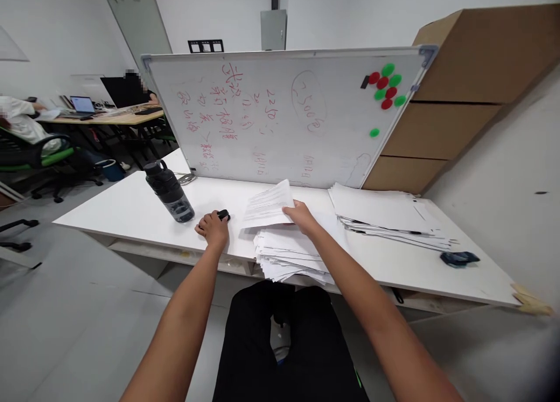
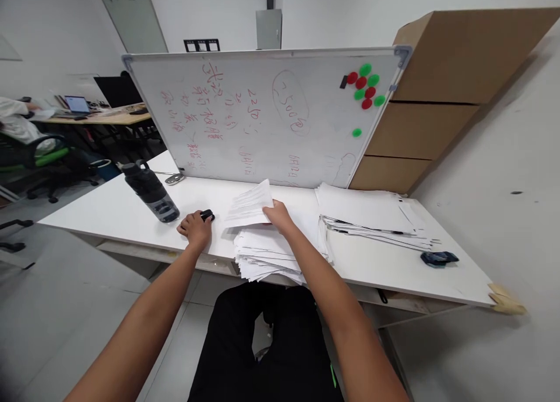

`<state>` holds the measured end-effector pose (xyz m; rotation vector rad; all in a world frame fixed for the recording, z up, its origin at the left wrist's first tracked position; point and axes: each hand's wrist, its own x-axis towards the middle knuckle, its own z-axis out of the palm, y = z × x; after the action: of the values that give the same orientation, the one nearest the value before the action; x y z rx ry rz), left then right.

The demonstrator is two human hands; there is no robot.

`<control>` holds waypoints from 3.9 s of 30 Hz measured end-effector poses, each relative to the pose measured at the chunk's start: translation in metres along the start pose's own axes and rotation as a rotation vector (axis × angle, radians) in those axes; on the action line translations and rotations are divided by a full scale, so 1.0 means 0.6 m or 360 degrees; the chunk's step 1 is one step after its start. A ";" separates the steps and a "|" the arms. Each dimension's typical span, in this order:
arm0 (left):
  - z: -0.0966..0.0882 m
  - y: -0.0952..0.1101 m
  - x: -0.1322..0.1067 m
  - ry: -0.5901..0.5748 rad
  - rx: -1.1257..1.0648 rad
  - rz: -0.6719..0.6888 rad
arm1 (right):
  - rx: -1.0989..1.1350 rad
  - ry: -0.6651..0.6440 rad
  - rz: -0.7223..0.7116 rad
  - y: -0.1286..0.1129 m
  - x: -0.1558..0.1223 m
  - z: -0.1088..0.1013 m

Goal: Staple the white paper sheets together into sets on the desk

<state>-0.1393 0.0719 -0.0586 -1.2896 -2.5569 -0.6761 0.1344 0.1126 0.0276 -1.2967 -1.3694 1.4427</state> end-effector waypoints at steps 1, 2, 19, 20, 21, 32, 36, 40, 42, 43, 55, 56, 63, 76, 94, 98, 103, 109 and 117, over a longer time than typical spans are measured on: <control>0.000 -0.002 0.000 -0.0015 -0.0016 0.0021 | 0.0033 -0.0009 0.0048 0.002 0.014 0.014; 0.000 -0.004 0.000 -0.0030 -0.0036 0.0045 | 0.0061 -0.0016 0.0087 0.006 0.025 0.025; 0.002 -0.013 0.000 -0.0068 -0.0275 0.0205 | 0.0336 -0.0002 0.0140 0.057 0.048 0.035; 0.002 -0.014 -0.001 -0.0067 -0.0265 0.0210 | 0.0353 0.0015 0.0136 0.057 0.047 0.035; 0.002 -0.013 -0.001 -0.0064 -0.0255 0.0215 | 0.0369 0.0028 0.0131 0.058 0.046 0.034; 0.000 -0.014 0.000 -0.0067 -0.0224 0.0241 | 0.0212 -0.0085 0.0097 0.054 0.043 0.036; 0.000 -0.016 0.000 -0.0073 -0.0261 0.0225 | 0.0179 -0.0107 0.0121 0.051 0.042 0.036; 0.000 -0.015 0.000 -0.0057 -0.0292 0.0216 | 0.0179 -0.0117 0.0116 0.054 0.045 0.038; -0.001 -0.015 0.000 -0.0054 -0.0311 0.0217 | 0.0163 -0.0118 0.0101 0.057 0.048 0.038; -0.001 -0.016 0.000 -0.0054 -0.0319 0.0213 | 0.0153 -0.0117 0.0093 0.059 0.049 0.038; -0.005 -0.013 0.000 -0.0045 -0.0413 0.0160 | 0.0018 -0.0079 0.0034 0.063 0.051 0.033; -0.004 -0.014 0.001 -0.0038 -0.0412 0.0164 | 0.0013 -0.0082 0.0028 0.063 0.052 0.033; -0.003 -0.015 0.000 -0.0078 -0.0353 0.0194 | -0.0063 -0.0140 -0.0028 0.064 0.053 0.032; 0.001 -0.017 0.001 -0.0091 -0.0337 0.0237 | -0.0116 -0.0198 -0.0021 0.070 0.058 0.032; 0.001 -0.018 -0.002 -0.0058 -0.0353 0.0325 | -0.0248 -0.0232 -0.0009 0.052 0.041 0.032; -0.001 -0.015 -0.006 -0.0110 -0.0322 0.0499 | -0.0284 -0.0256 -0.0001 0.048 0.039 0.034; -0.003 -0.013 -0.009 -0.0135 -0.0298 0.0663 | -0.0330 -0.0267 0.0011 0.048 0.044 0.036; -0.006 -0.005 -0.009 -0.0159 -0.0311 0.0588 | -0.0419 -0.0202 0.0008 0.042 0.040 0.034; -0.033 0.058 0.100 -0.0309 -0.0344 0.0243 | -0.0478 -0.0071 -0.0049 0.043 0.042 0.046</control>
<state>-0.1478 0.1229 -0.0081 -1.6775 -2.5530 -0.8525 0.1055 0.1267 -0.0042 -1.4289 -1.6772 1.2859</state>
